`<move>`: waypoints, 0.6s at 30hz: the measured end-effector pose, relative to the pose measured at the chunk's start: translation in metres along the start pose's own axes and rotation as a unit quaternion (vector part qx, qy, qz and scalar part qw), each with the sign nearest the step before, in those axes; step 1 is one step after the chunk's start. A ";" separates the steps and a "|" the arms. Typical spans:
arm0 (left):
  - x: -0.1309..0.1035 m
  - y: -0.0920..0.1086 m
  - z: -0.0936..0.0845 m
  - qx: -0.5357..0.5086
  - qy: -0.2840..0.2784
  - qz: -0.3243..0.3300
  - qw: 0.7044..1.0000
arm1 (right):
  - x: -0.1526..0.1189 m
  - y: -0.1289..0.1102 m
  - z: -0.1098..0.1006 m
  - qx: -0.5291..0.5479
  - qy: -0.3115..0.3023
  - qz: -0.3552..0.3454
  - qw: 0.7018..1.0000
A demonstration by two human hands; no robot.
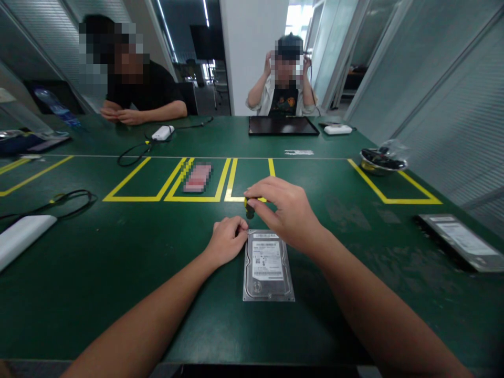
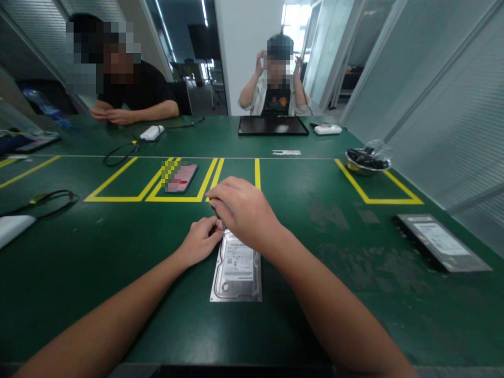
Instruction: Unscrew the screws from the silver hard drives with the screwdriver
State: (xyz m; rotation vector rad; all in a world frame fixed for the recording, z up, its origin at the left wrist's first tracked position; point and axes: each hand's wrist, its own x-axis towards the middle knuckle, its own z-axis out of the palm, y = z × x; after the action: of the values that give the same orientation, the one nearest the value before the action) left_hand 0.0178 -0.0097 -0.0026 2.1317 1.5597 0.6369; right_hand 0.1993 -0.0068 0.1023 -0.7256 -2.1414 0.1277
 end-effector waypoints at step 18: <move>0.000 0.001 -0.002 0.004 -0.008 -0.005 1.000 | 0.000 -0.002 -0.002 -0.002 0.002 0.008 1.000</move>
State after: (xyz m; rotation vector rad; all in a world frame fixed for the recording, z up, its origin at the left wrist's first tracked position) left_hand 0.0175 -0.0102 -0.0008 2.1296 1.5656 0.6084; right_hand 0.1995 -0.0089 0.1043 -0.7449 -2.1320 0.1310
